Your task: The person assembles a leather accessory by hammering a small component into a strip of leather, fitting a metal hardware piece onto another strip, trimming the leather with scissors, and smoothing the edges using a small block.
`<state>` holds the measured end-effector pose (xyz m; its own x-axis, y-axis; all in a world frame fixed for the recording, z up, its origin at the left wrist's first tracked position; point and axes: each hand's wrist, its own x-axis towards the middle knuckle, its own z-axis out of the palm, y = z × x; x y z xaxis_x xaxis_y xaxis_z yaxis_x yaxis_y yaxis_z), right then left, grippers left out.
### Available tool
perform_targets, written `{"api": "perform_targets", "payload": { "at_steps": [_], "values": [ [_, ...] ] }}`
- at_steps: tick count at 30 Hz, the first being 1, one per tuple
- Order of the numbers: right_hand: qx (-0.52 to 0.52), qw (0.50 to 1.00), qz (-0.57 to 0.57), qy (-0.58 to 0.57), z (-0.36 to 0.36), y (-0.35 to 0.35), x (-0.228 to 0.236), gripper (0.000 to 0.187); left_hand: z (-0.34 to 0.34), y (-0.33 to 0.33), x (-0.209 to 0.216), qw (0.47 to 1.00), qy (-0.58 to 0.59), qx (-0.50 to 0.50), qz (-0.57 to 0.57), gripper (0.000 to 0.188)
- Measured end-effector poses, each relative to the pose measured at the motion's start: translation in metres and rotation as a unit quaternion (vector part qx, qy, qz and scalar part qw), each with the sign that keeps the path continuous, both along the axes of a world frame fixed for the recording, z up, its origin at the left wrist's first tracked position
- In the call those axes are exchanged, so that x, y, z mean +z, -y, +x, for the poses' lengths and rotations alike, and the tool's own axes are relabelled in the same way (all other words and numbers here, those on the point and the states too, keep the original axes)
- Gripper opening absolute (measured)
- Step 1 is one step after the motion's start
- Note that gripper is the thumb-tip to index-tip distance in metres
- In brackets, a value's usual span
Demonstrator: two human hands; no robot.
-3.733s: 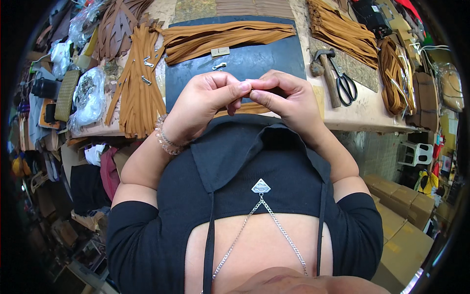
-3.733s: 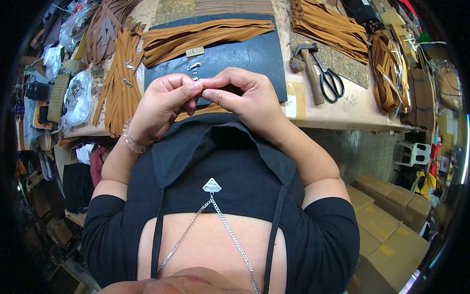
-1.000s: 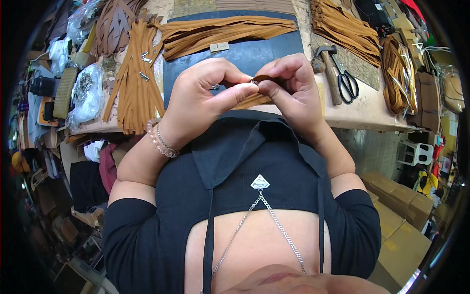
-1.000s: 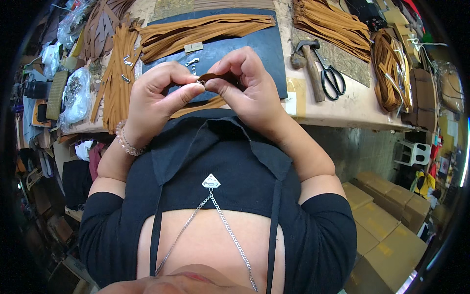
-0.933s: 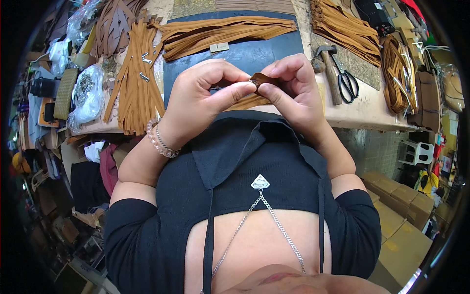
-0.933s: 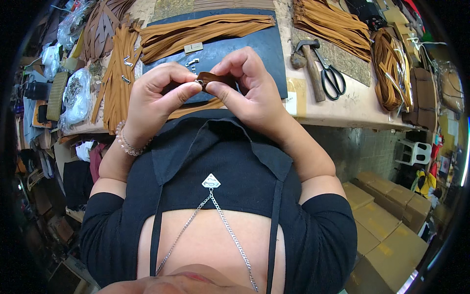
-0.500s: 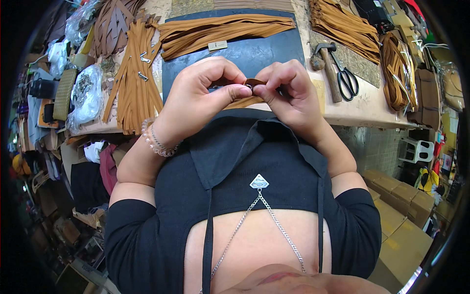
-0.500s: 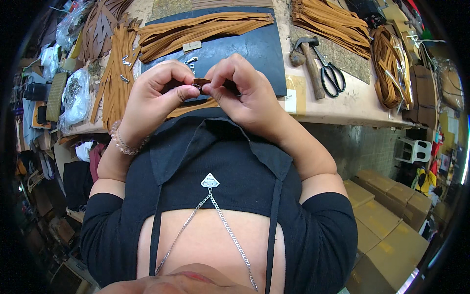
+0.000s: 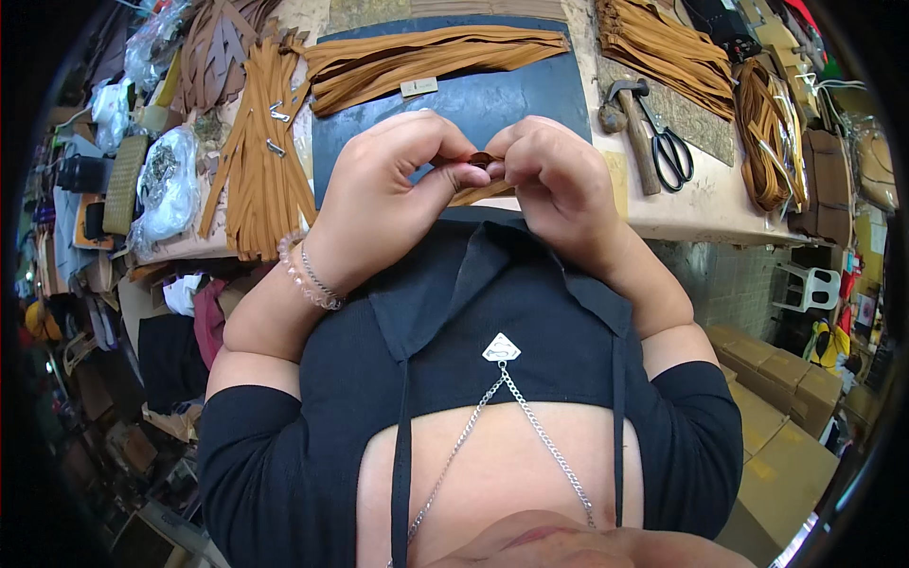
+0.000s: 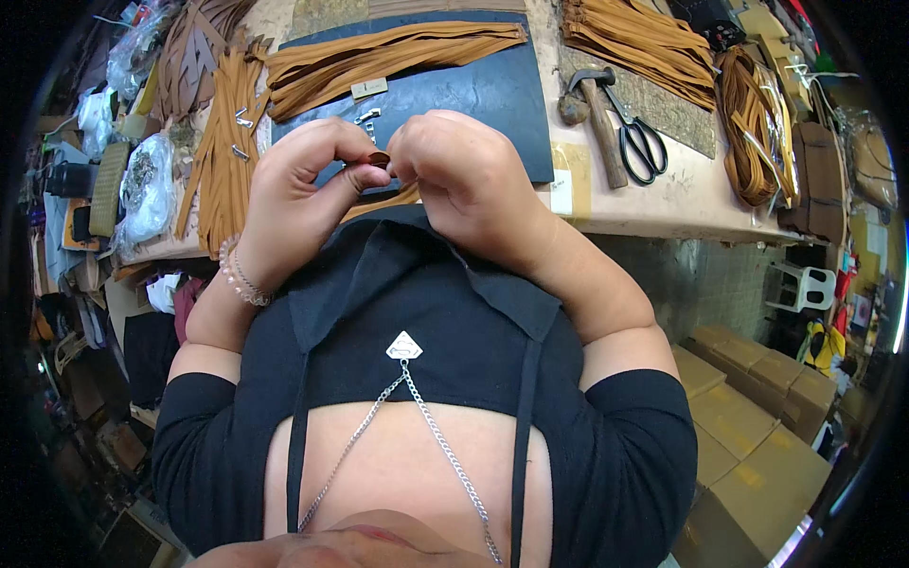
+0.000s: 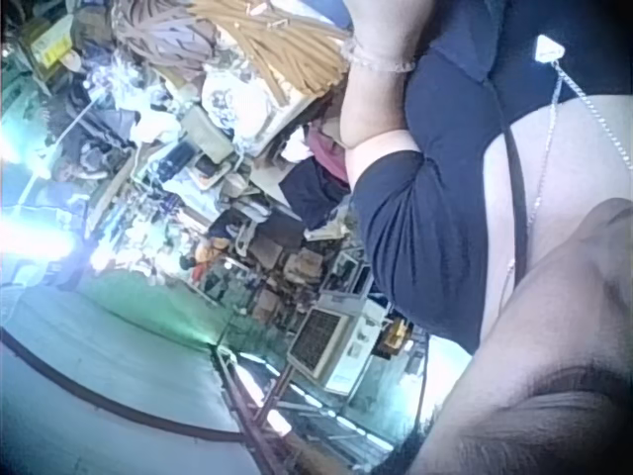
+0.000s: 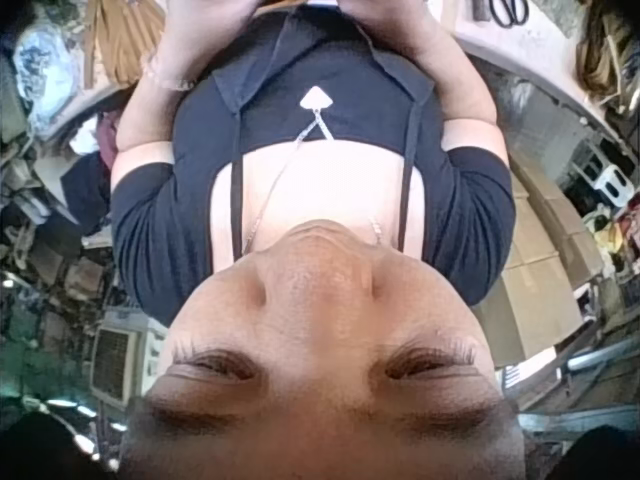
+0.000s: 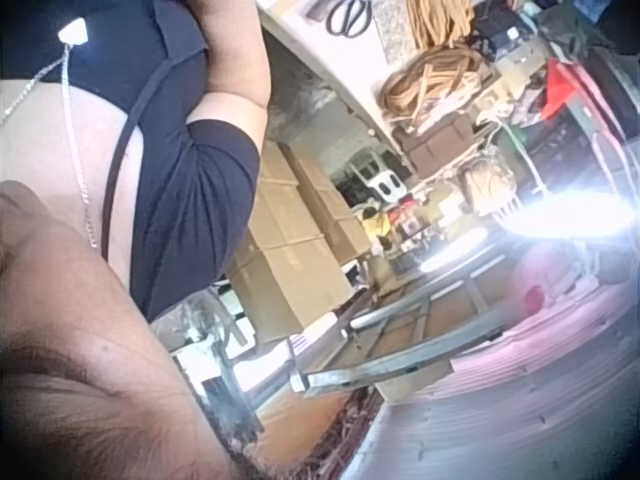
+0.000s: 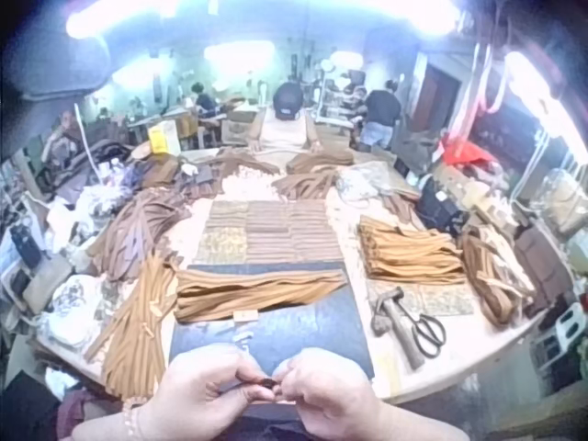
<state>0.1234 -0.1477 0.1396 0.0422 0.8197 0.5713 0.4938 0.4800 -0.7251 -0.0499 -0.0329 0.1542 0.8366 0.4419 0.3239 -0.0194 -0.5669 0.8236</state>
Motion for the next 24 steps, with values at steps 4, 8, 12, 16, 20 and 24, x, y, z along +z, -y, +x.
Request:
{"api": "perform_targets", "payload": {
  "at_steps": [4, 8, 12, 16, 20, 24],
  "values": [
    [-0.001, 0.997, -0.048, 0.054, 0.001, 0.001, 0.010, 0.025, 0.000, -0.003, -0.004, 1.000, -0.023, -0.008, -0.002, 0.011],
    [0.006, 0.976, -0.138, -0.169, -0.002, -0.001, 0.008, 0.019, 0.000, -0.003, -0.001, 0.998, -0.021, -0.006, -0.053, 0.011],
    [0.022, 0.947, -0.189, -0.257, 0.004, 0.001, 0.013, 0.022, -0.003, -0.008, 0.001, 0.984, 0.011, 0.003, -0.180, 0.013],
    [0.039, 0.922, -0.288, -0.256, 0.007, 0.005, 0.015, 0.025, -0.009, -0.010, 0.006, 0.980, -0.032, -0.023, -0.195, 0.013],
    [0.055, 0.899, -0.322, -0.292, 0.007, 0.009, 0.018, 0.020, -0.010, -0.008, 0.009, 0.969, -0.036, -0.040, -0.243, 0.014],
    [0.042, 0.919, -0.302, -0.248, 0.004, 0.011, 0.021, 0.018, -0.012, -0.007, 0.008, 0.963, -0.030, -0.047, -0.264, 0.015]
  ]
}}
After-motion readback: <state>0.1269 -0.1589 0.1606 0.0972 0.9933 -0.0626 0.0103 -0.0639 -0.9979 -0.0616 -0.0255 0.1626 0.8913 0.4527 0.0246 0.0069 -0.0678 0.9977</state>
